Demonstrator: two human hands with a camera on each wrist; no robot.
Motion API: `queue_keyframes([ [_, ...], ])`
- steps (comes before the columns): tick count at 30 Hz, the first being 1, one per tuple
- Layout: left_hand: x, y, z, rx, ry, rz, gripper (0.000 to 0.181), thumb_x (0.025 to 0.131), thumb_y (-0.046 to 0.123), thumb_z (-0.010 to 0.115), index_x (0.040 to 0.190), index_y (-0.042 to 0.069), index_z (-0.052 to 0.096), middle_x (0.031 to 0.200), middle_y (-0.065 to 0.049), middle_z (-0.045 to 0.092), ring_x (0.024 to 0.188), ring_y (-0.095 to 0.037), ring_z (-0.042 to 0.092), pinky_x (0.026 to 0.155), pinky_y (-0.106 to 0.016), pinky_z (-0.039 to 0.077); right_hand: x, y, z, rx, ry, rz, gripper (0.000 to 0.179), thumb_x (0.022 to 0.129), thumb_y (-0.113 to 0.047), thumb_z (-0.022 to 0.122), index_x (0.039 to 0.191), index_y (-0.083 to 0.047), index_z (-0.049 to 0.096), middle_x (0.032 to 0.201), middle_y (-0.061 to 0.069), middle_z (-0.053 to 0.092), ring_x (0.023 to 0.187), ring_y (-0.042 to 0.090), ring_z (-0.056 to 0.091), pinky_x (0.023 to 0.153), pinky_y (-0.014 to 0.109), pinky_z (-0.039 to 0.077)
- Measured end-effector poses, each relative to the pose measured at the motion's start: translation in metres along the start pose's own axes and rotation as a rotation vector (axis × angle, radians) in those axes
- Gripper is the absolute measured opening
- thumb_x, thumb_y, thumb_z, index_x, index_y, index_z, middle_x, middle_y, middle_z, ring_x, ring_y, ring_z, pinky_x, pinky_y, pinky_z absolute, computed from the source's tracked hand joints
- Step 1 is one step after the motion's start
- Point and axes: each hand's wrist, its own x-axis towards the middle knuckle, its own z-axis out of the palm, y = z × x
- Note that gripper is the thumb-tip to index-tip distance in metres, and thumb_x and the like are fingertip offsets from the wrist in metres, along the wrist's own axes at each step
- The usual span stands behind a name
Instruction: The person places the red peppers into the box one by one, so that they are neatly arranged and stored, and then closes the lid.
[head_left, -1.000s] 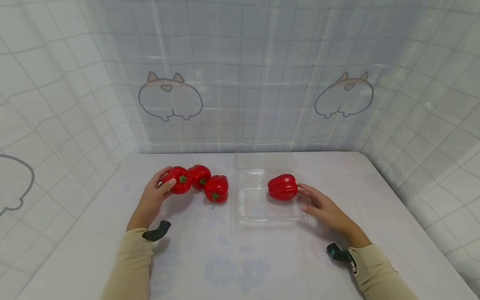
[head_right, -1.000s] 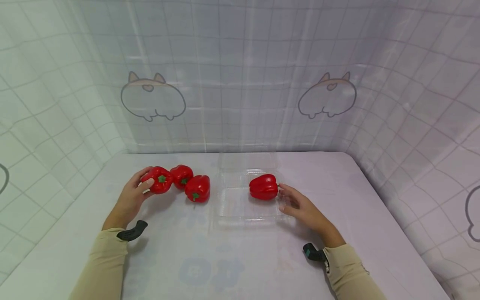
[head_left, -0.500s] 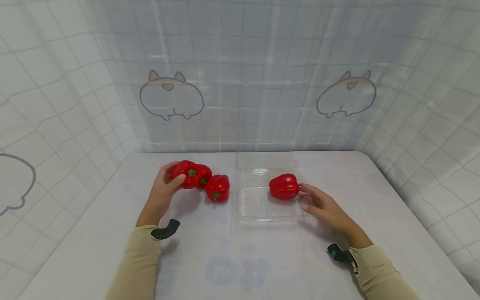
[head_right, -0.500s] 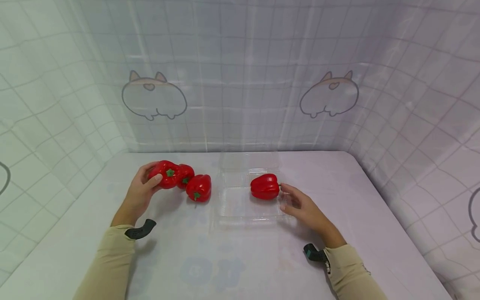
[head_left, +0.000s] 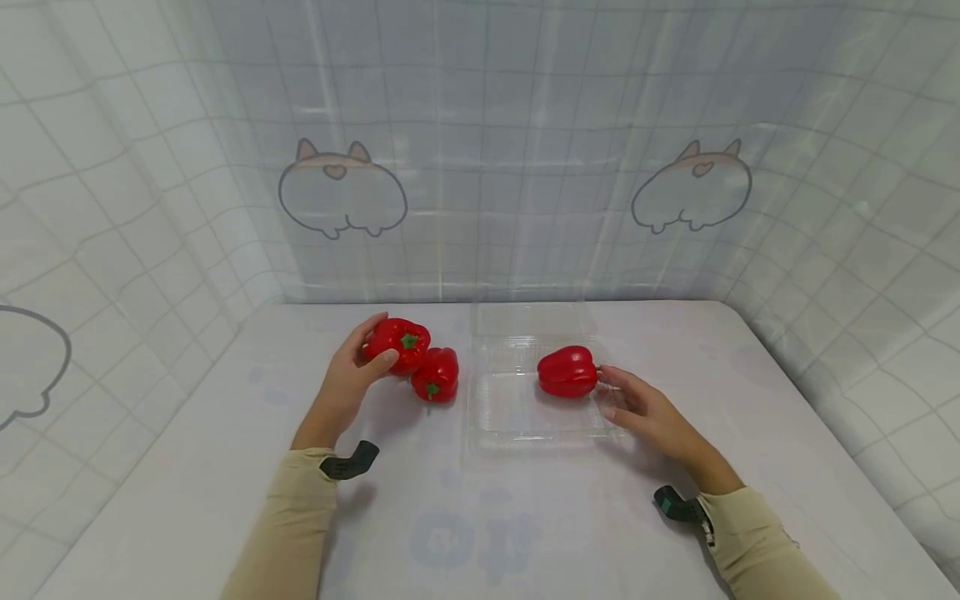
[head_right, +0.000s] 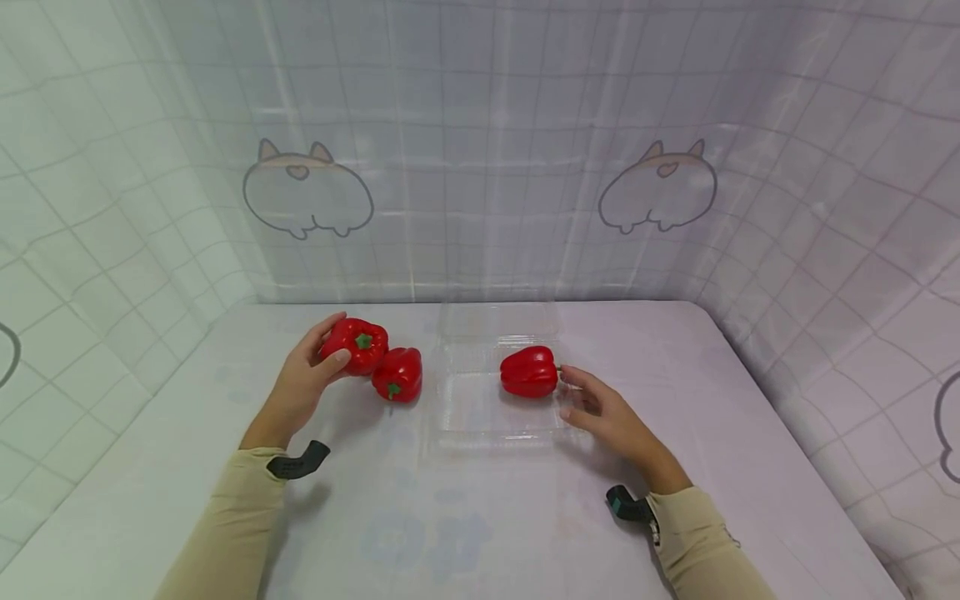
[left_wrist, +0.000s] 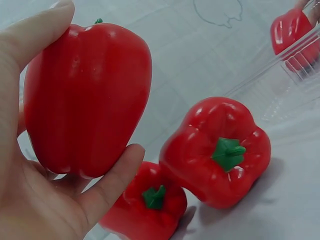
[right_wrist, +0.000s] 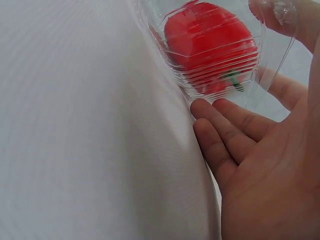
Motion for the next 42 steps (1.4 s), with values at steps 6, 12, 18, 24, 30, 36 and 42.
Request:
queue_keyframes([
  [6, 0.0, 0.006, 0.007, 0.072, -0.003, -0.042, 0.077, 0.093, 0.038, 0.072, 0.156, 0.024, 0.031, 0.152, -0.007, 0.037, 0.137, -0.03, 0.037, 0.098, -0.044, 0.051, 0.0, 0.0, -0.001, 0.005, -0.003, 0.013, 0.07, 0.095, -0.017, 0.069, 0.156, -0.016, 0.034, 0.154, 0.012, 0.043, 0.135, 0.035, 0.048, 0.1, 0.04, 0.05],
  [12, 0.005, 0.002, 0.014, 0.103, 0.016, -0.039, 0.081, 0.089, 0.043, 0.076, 0.155, 0.025, 0.032, 0.152, -0.006, 0.037, 0.135, -0.032, 0.037, 0.097, -0.052, 0.05, -0.001, 0.0, -0.001, 0.01, 0.0, 0.009, 0.07, 0.095, -0.016, 0.068, 0.156, -0.016, 0.034, 0.153, 0.012, 0.043, 0.135, 0.034, 0.048, 0.099, 0.035, 0.05],
  [18, 0.003, 0.004, 0.018, 0.065, 0.029, -0.007, 0.08, 0.089, 0.039, 0.077, 0.153, 0.023, 0.033, 0.149, -0.006, 0.04, 0.134, -0.03, 0.038, 0.094, -0.044, 0.053, -0.002, 0.001, 0.0, 0.015, 0.001, 0.017, 0.07, 0.095, -0.016, 0.068, 0.156, -0.016, 0.034, 0.153, 0.012, 0.043, 0.135, 0.035, 0.048, 0.099, 0.035, 0.05],
  [24, 0.004, 0.005, 0.027, 0.064, 0.035, -0.015, 0.083, 0.086, 0.04, 0.079, 0.152, 0.022, 0.033, 0.148, -0.005, 0.04, 0.134, -0.029, 0.037, 0.094, -0.047, 0.053, -0.002, 0.002, -0.002, 0.007, -0.002, 0.019, 0.071, 0.095, -0.016, 0.068, 0.156, -0.016, 0.033, 0.154, 0.014, 0.042, 0.135, 0.036, 0.048, 0.097, 0.039, 0.051],
  [30, 0.008, 0.009, 0.041, 0.097, 0.005, -0.016, 0.087, 0.082, 0.047, 0.081, 0.153, 0.03, 0.033, 0.151, -0.003, 0.038, 0.138, -0.029, 0.035, 0.095, -0.051, 0.052, -0.003, 0.004, -0.004, -0.009, 0.01, 0.019, 0.07, 0.095, -0.019, 0.069, 0.156, -0.017, 0.034, 0.153, 0.013, 0.044, 0.134, 0.036, 0.049, 0.097, 0.041, 0.052],
  [36, 0.009, 0.01, 0.048, 0.125, -0.005, -0.002, 0.083, 0.083, 0.051, 0.078, 0.153, 0.035, 0.035, 0.151, -0.003, 0.038, 0.137, -0.028, 0.035, 0.093, -0.051, 0.053, -0.002, 0.007, -0.001, 0.017, -0.001, 0.012, 0.068, 0.096, -0.016, 0.067, 0.156, -0.017, 0.034, 0.152, 0.014, 0.044, 0.134, 0.036, 0.049, 0.097, 0.037, 0.052],
  [42, 0.011, 0.016, 0.051, 0.119, -0.035, -0.017, 0.085, 0.082, 0.049, 0.08, 0.153, 0.034, 0.035, 0.151, -0.003, 0.038, 0.138, -0.029, 0.035, 0.093, -0.051, 0.053, 0.0, 0.006, -0.001, 0.012, 0.0, -0.002, 0.069, 0.095, -0.015, 0.068, 0.156, -0.017, 0.035, 0.152, 0.013, 0.045, 0.134, 0.035, 0.049, 0.097, 0.037, 0.052],
])
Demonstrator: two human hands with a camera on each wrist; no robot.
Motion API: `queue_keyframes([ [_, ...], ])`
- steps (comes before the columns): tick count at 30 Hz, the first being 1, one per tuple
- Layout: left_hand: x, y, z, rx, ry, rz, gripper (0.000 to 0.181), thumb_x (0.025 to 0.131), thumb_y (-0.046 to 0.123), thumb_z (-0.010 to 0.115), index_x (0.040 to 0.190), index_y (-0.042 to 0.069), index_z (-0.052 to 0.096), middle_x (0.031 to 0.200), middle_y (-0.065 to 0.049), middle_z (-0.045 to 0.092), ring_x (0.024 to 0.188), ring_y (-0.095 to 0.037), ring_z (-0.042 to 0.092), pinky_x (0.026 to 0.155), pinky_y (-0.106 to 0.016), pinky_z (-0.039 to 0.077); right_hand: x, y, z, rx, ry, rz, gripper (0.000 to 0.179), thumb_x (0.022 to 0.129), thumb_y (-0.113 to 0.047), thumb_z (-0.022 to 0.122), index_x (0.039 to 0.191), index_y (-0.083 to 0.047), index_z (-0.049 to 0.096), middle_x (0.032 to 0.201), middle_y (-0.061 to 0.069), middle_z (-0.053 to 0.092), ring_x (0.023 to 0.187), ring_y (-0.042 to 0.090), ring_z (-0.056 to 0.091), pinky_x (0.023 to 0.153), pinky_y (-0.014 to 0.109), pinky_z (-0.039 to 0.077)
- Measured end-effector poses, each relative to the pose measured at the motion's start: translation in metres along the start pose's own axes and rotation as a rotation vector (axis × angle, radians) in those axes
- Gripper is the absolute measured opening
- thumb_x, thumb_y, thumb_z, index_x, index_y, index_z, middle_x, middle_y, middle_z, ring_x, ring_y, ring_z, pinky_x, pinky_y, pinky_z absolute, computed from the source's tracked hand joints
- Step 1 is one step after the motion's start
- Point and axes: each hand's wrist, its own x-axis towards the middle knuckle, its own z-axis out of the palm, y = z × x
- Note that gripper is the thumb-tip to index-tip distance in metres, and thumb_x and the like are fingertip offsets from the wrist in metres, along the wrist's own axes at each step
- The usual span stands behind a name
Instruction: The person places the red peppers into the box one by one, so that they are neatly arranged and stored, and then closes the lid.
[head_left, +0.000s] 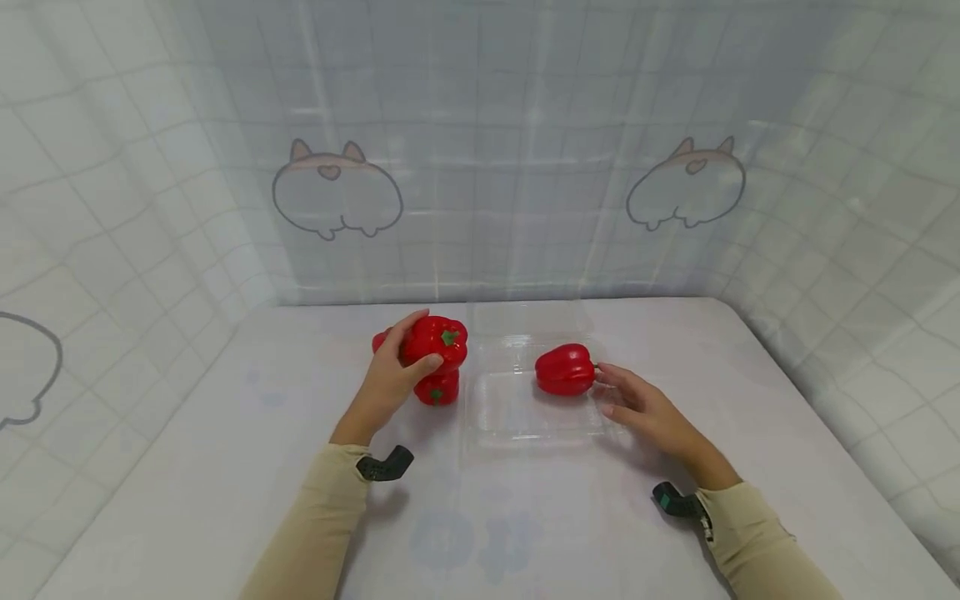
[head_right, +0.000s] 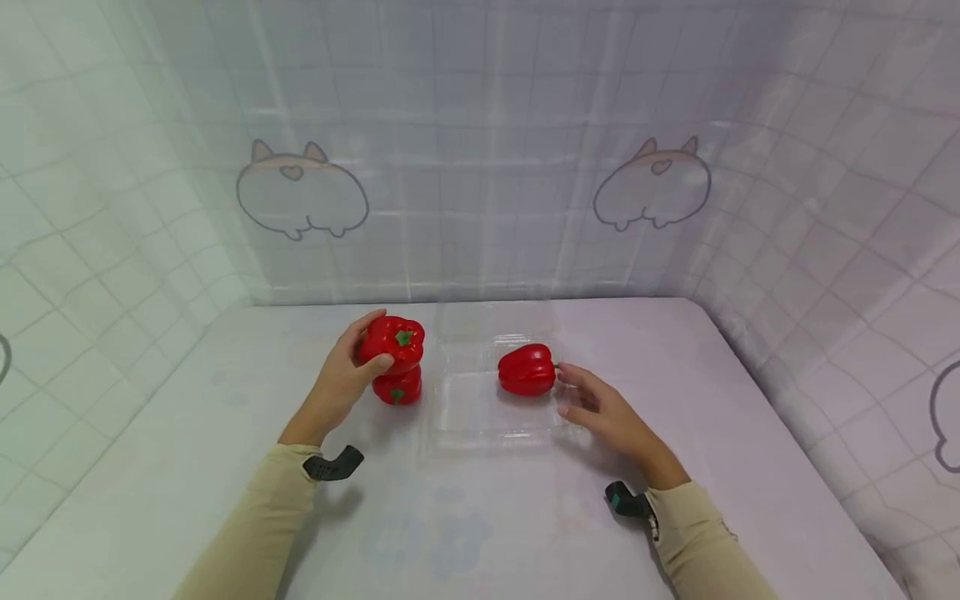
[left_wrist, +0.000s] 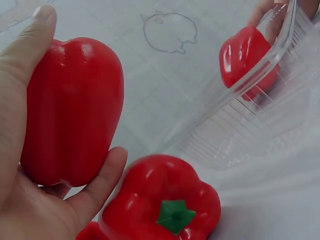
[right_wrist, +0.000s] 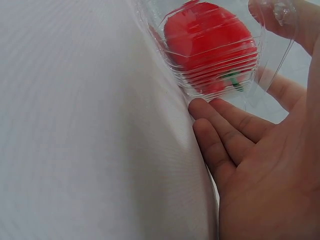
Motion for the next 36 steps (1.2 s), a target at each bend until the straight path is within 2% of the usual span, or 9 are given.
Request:
queue_keyframes([
  [6, 0.001, 0.013, 0.001, 0.001, -0.04, -0.041, 0.088, 0.079, 0.046, 0.084, 0.152, 0.041, 0.035, 0.149, -0.001, 0.039, 0.136, -0.029, 0.035, 0.091, -0.051, 0.054, 0.001, -0.001, -0.002, -0.004, -0.014, 0.001, 0.069, 0.096, -0.016, 0.067, 0.156, -0.015, 0.033, 0.152, 0.014, 0.045, 0.134, 0.037, 0.049, 0.096, 0.039, 0.053],
  [10, 0.009, 0.023, 0.006, 0.037, -0.086, -0.051, 0.091, 0.077, 0.04, 0.086, 0.151, 0.045, 0.033, 0.149, 0.001, 0.039, 0.136, -0.028, 0.035, 0.089, -0.051, 0.055, 0.0, 0.0, -0.005, -0.01, -0.013, 0.009, 0.069, 0.096, -0.019, 0.067, 0.156, -0.017, 0.033, 0.152, 0.013, 0.045, 0.133, 0.035, 0.05, 0.096, 0.04, 0.053],
  [18, 0.019, 0.033, 0.022, 0.173, -0.171, -0.014, 0.089, 0.079, 0.035, 0.084, 0.151, 0.045, 0.033, 0.149, 0.002, 0.036, 0.133, -0.028, 0.038, 0.086, -0.049, 0.056, 0.001, 0.0, -0.003, 0.013, -0.013, 0.005, 0.069, 0.096, -0.021, 0.068, 0.156, -0.017, 0.034, 0.151, 0.014, 0.046, 0.133, 0.036, 0.05, 0.095, 0.038, 0.053],
  [23, 0.024, 0.037, 0.029, 0.25, -0.179, 0.007, 0.087, 0.079, 0.039, 0.083, 0.15, 0.047, 0.034, 0.146, 0.002, 0.039, 0.129, -0.026, 0.041, 0.084, -0.048, 0.057, 0.001, -0.001, -0.001, 0.001, -0.009, 0.002, 0.068, 0.096, -0.019, 0.068, 0.156, -0.018, 0.035, 0.15, 0.014, 0.047, 0.133, 0.036, 0.051, 0.095, 0.037, 0.053],
  [28, 0.03, 0.043, 0.036, 0.307, -0.189, 0.021, 0.086, 0.078, 0.042, 0.084, 0.151, 0.04, 0.038, 0.144, 0.001, 0.043, 0.128, -0.025, 0.044, 0.084, -0.047, 0.058, 0.002, -0.001, -0.001, 0.002, -0.006, 0.004, 0.067, 0.096, -0.017, 0.067, 0.155, -0.018, 0.035, 0.15, 0.014, 0.048, 0.132, 0.036, 0.051, 0.096, 0.038, 0.052],
  [36, 0.04, 0.05, 0.051, 0.381, -0.29, 0.04, 0.083, 0.08, 0.039, 0.084, 0.151, 0.028, 0.041, 0.142, 0.002, 0.047, 0.124, -0.022, 0.046, 0.085, -0.042, 0.057, 0.002, 0.002, -0.002, 0.004, -0.007, 0.0, 0.067, 0.096, -0.021, 0.067, 0.155, -0.016, 0.035, 0.149, 0.016, 0.048, 0.132, 0.036, 0.051, 0.097, 0.034, 0.052],
])
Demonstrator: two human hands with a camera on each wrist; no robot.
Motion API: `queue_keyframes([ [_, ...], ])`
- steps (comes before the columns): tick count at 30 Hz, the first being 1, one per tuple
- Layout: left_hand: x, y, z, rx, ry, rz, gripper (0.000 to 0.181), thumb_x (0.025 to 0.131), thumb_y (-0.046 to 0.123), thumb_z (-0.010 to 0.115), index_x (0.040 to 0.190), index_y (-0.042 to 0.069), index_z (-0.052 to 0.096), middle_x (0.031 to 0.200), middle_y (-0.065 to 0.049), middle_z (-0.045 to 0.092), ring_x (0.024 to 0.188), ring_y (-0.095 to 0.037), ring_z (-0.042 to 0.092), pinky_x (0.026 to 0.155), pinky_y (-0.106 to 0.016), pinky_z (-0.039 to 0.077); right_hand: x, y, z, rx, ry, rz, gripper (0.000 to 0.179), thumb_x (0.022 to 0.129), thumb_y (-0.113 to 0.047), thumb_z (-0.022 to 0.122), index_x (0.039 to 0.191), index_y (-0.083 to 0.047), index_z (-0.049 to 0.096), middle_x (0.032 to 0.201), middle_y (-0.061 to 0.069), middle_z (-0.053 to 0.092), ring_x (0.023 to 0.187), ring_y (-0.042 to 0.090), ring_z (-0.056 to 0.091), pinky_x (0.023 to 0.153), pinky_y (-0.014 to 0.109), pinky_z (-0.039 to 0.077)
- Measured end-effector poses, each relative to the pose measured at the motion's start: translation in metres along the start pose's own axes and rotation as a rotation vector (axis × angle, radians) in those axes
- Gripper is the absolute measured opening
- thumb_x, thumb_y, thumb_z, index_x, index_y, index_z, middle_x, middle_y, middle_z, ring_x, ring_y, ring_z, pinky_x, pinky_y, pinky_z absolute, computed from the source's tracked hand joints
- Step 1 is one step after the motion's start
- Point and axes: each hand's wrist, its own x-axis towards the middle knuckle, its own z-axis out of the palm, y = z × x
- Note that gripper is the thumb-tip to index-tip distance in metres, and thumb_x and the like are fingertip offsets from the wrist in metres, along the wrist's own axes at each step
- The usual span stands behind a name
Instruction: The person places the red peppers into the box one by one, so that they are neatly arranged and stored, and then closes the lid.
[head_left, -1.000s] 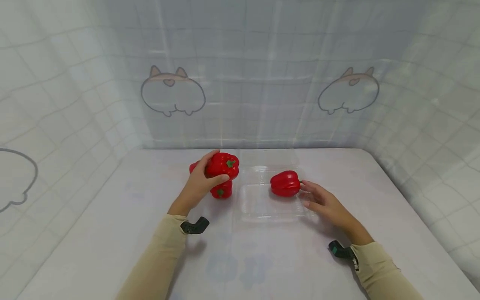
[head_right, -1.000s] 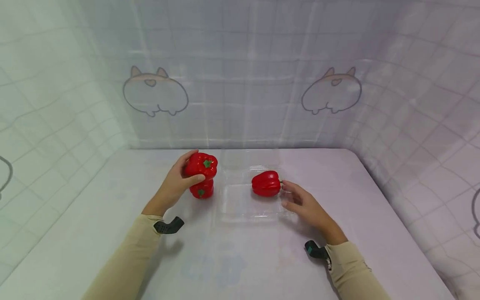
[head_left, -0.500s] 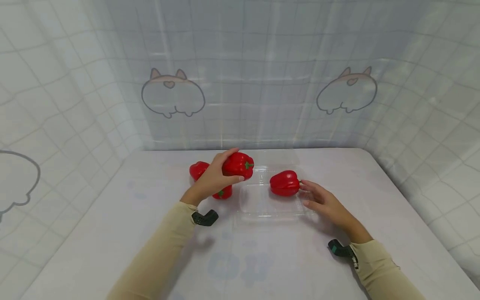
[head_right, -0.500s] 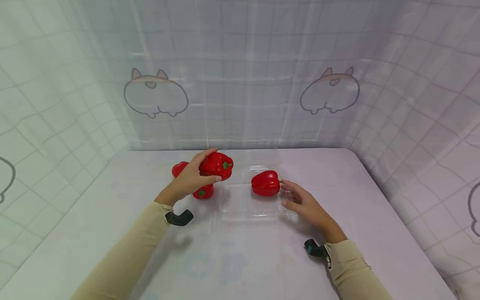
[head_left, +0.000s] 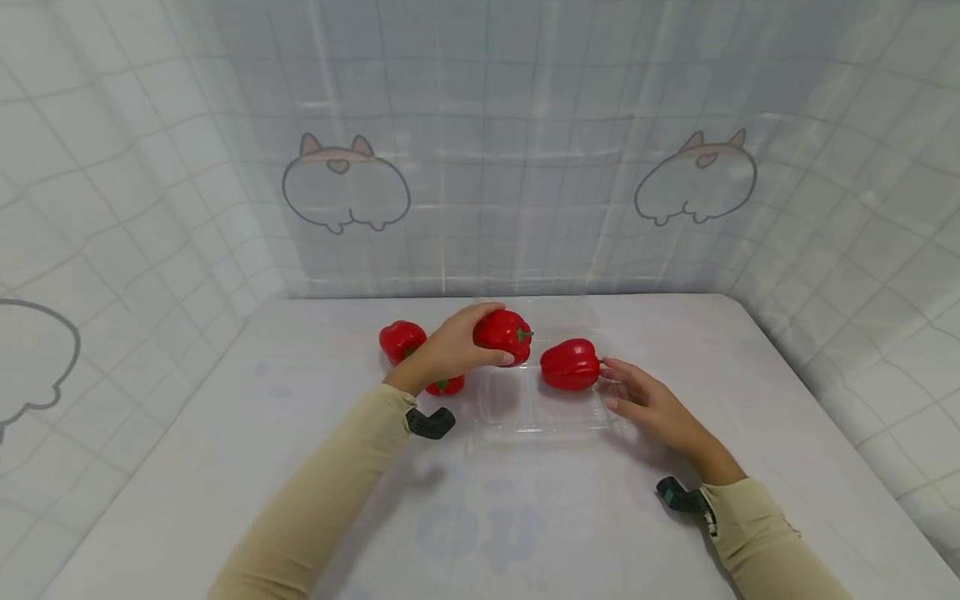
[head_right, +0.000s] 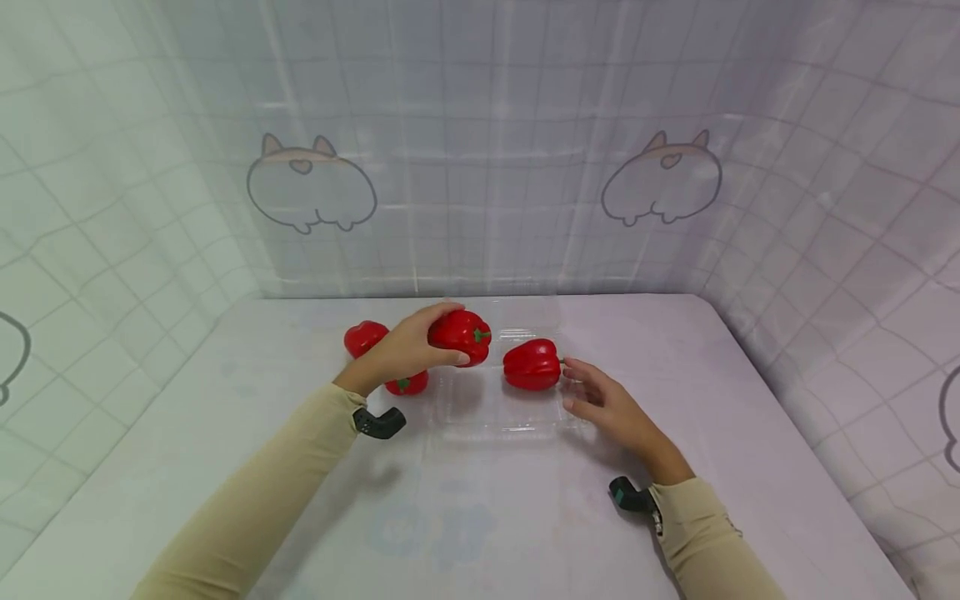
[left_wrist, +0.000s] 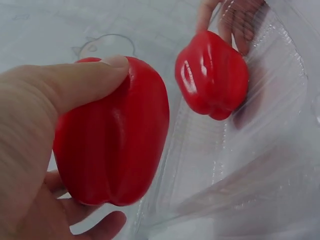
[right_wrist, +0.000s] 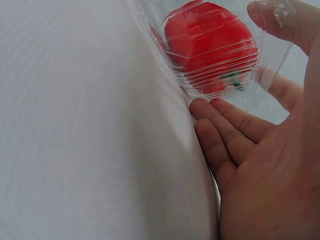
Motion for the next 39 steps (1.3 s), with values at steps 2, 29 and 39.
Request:
queue_keyframes([
  [2, 0.002, 0.001, 0.002, 0.017, -0.012, 0.0, 0.082, 0.081, 0.038, 0.083, 0.151, 0.026, 0.042, 0.141, 0.002, 0.048, 0.123, -0.021, 0.047, 0.085, -0.041, 0.057, 0.0, 0.0, 0.0, 0.002, -0.001, 0.007, 0.068, 0.096, -0.021, 0.067, 0.155, -0.017, 0.035, 0.149, 0.015, 0.048, 0.132, 0.036, 0.051, 0.097, 0.035, 0.052],
  [29, 0.019, 0.01, 0.031, 0.401, -0.109, 0.025, 0.074, 0.077, 0.037, 0.085, 0.142, 0.025, 0.051, 0.124, 0.0, 0.057, 0.112, -0.019, 0.053, 0.078, -0.036, 0.057, 0.0, 0.0, 0.001, 0.02, -0.003, -0.006, 0.066, 0.096, -0.014, 0.066, 0.155, -0.014, 0.036, 0.149, 0.018, 0.047, 0.132, 0.038, 0.05, 0.096, 0.035, 0.052],
  [39, 0.02, 0.012, 0.041, 0.563, -0.099, 0.064, 0.075, 0.077, 0.041, 0.084, 0.142, 0.023, 0.051, 0.129, -0.002, 0.054, 0.116, -0.019, 0.049, 0.081, -0.038, 0.057, 0.001, 0.0, 0.001, 0.009, 0.001, -0.012, 0.067, 0.095, -0.012, 0.066, 0.155, -0.014, 0.035, 0.149, 0.018, 0.047, 0.132, 0.037, 0.05, 0.097, 0.035, 0.051],
])
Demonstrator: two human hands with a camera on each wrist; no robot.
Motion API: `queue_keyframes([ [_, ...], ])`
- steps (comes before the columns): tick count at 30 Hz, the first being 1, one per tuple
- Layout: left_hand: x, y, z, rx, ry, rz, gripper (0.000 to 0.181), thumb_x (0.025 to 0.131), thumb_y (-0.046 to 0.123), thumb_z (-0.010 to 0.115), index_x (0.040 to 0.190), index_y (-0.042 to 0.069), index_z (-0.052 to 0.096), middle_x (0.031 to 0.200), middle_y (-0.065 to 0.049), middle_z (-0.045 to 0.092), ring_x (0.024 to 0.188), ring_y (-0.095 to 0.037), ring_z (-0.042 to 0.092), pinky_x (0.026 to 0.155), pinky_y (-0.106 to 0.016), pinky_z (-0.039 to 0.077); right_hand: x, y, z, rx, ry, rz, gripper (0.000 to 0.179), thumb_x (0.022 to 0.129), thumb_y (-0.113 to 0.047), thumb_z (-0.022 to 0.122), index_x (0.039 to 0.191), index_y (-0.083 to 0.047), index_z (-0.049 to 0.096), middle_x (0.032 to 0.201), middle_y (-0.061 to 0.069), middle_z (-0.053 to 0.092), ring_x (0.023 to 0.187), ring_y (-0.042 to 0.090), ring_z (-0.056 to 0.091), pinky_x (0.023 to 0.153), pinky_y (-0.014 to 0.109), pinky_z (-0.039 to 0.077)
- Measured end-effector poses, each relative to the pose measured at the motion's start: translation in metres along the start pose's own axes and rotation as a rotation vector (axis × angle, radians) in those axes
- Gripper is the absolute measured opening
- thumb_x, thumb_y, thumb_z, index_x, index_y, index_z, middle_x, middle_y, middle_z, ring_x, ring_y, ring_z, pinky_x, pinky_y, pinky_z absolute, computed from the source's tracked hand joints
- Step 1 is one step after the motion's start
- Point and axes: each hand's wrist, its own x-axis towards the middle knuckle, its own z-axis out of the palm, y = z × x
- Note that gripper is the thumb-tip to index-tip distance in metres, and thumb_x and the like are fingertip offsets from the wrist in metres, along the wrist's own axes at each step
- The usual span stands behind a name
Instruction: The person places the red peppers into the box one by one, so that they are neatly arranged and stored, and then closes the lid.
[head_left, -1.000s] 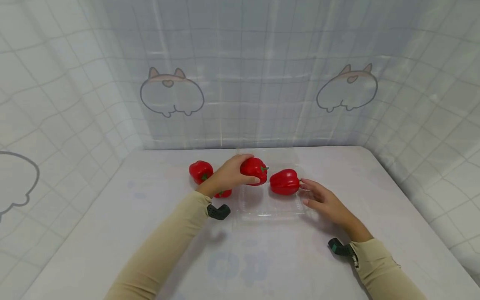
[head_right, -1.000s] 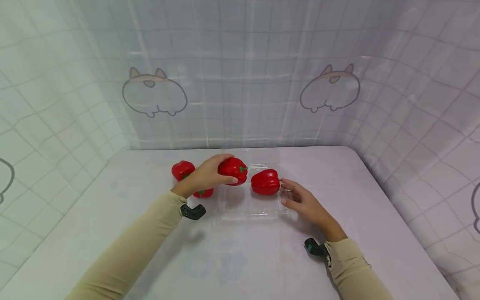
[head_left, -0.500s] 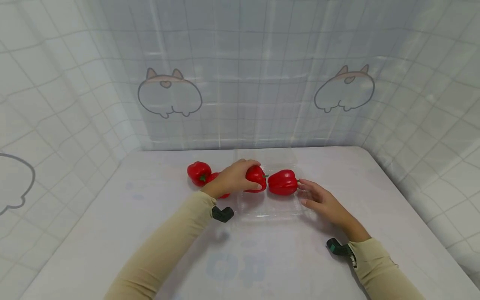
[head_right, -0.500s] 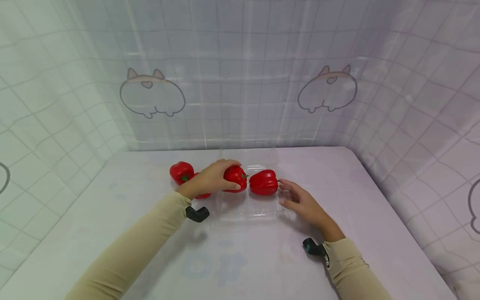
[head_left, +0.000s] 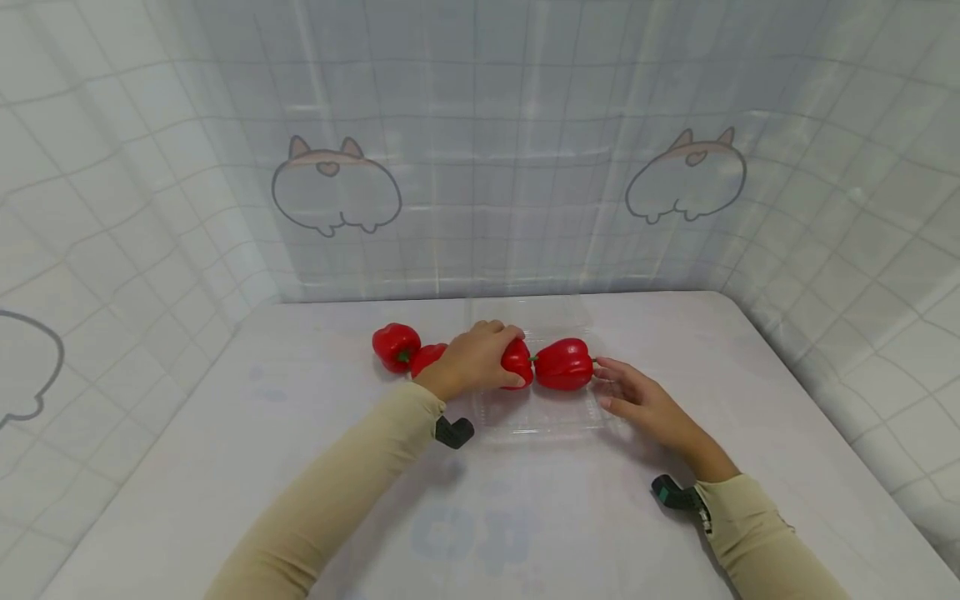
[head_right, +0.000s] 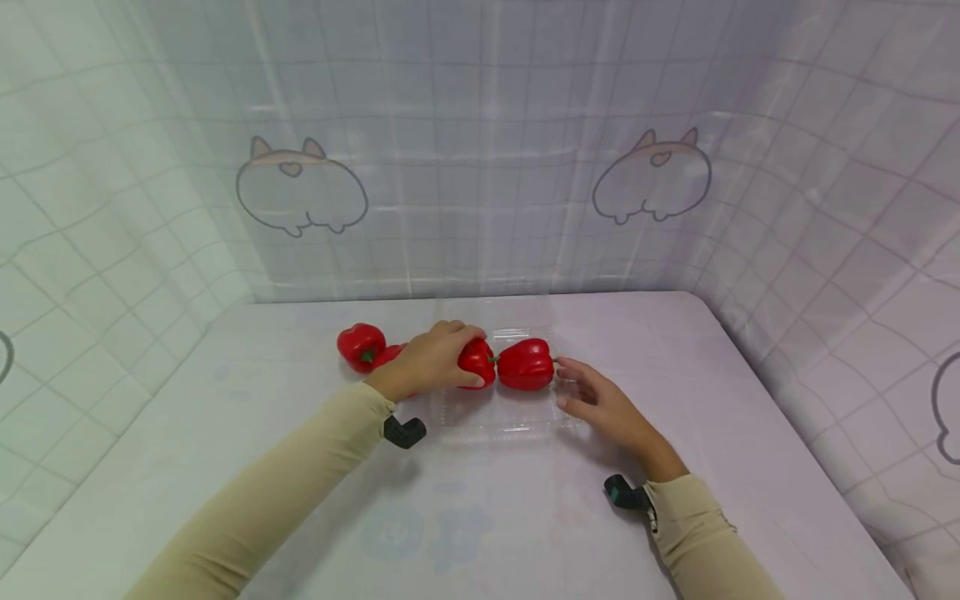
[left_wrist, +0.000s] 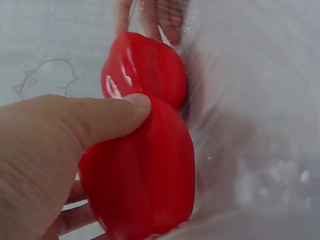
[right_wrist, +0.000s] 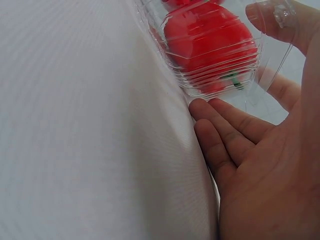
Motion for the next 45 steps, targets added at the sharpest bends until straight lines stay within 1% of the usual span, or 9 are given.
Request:
queue_keyframes([
  [6, 0.003, 0.002, 0.005, 0.008, -0.015, -0.015, 0.077, 0.077, 0.041, 0.086, 0.143, 0.023, 0.05, 0.13, -0.003, 0.05, 0.119, -0.019, 0.046, 0.083, -0.038, 0.057, 0.0, 0.0, 0.0, -0.006, 0.0, -0.004, 0.067, 0.095, -0.012, 0.066, 0.155, -0.013, 0.035, 0.149, 0.018, 0.047, 0.133, 0.037, 0.05, 0.098, 0.035, 0.051],
  [9, 0.005, 0.002, 0.006, 0.057, -0.014, -0.002, 0.078, 0.076, 0.043, 0.086, 0.143, 0.023, 0.051, 0.129, -0.003, 0.05, 0.118, -0.019, 0.046, 0.084, -0.038, 0.056, 0.0, 0.0, 0.0, -0.01, 0.0, -0.002, 0.067, 0.095, -0.012, 0.066, 0.155, -0.014, 0.035, 0.149, 0.018, 0.047, 0.133, 0.037, 0.05, 0.097, 0.036, 0.051],
  [16, 0.007, 0.003, 0.004, 0.202, 0.005, 0.069, 0.079, 0.074, 0.045, 0.087, 0.142, 0.02, 0.053, 0.129, -0.004, 0.053, 0.118, -0.02, 0.047, 0.09, -0.04, 0.055, 0.0, 0.002, 0.0, -0.007, -0.003, 0.002, 0.067, 0.096, -0.013, 0.066, 0.155, -0.015, 0.035, 0.149, 0.018, 0.047, 0.133, 0.038, 0.05, 0.096, 0.036, 0.052],
  [21, 0.005, 0.005, 0.005, 0.215, -0.004, 0.066, 0.079, 0.075, 0.045, 0.086, 0.143, 0.02, 0.053, 0.129, -0.004, 0.052, 0.119, -0.021, 0.046, 0.091, -0.041, 0.054, 0.0, 0.004, 0.0, 0.003, -0.009, -0.003, 0.067, 0.096, -0.014, 0.066, 0.155, -0.015, 0.035, 0.149, 0.018, 0.047, 0.133, 0.038, 0.05, 0.096, 0.033, 0.052],
  [29, -0.001, 0.001, 0.006, 0.173, -0.02, 0.057, 0.083, 0.075, 0.046, 0.086, 0.146, 0.02, 0.051, 0.132, -0.006, 0.052, 0.12, -0.022, 0.046, 0.09, -0.042, 0.054, 0.0, 0.003, 0.001, -0.002, -0.014, 0.005, 0.066, 0.096, -0.017, 0.066, 0.155, -0.015, 0.036, 0.148, 0.019, 0.048, 0.132, 0.038, 0.05, 0.096, 0.034, 0.052],
  [32, -0.005, -0.002, 0.004, 0.126, -0.005, 0.036, 0.086, 0.074, 0.045, 0.087, 0.147, 0.021, 0.049, 0.134, -0.005, 0.051, 0.122, -0.022, 0.046, 0.091, -0.045, 0.054, -0.001, 0.003, 0.001, -0.01, -0.012, 0.004, 0.066, 0.096, -0.016, 0.066, 0.155, -0.014, 0.036, 0.148, 0.019, 0.048, 0.132, 0.038, 0.05, 0.097, 0.034, 0.052],
  [38, -0.021, -0.01, -0.002, -0.004, 0.082, -0.006, 0.079, 0.077, 0.048, 0.084, 0.145, 0.023, 0.052, 0.136, -0.003, 0.054, 0.122, -0.022, 0.05, 0.09, -0.045, 0.055, 0.0, 0.003, 0.0, -0.023, -0.009, -0.009, 0.065, 0.097, -0.017, 0.066, 0.155, -0.014, 0.036, 0.148, 0.018, 0.048, 0.132, 0.038, 0.05, 0.098, 0.034, 0.051],
  [42, -0.034, -0.019, -0.009, -0.064, 0.159, -0.023, 0.068, 0.087, 0.053, 0.072, 0.145, 0.023, 0.053, 0.141, -0.006, 0.053, 0.127, -0.025, 0.049, 0.095, -0.05, 0.052, 0.0, 0.003, -0.001, -0.028, -0.005, -0.009, 0.065, 0.097, -0.018, 0.066, 0.154, -0.014, 0.036, 0.147, 0.018, 0.049, 0.132, 0.037, 0.051, 0.098, 0.034, 0.051],
  [45, -0.043, -0.031, -0.014, -0.119, 0.232, -0.043, 0.059, 0.093, 0.051, 0.065, 0.143, 0.022, 0.055, 0.142, -0.004, 0.054, 0.129, -0.025, 0.049, 0.097, -0.05, 0.051, 0.0, 0.003, -0.002, -0.028, -0.003, -0.008, 0.065, 0.097, -0.018, 0.066, 0.154, -0.014, 0.036, 0.147, 0.018, 0.049, 0.132, 0.037, 0.051, 0.097, 0.034, 0.051],
])
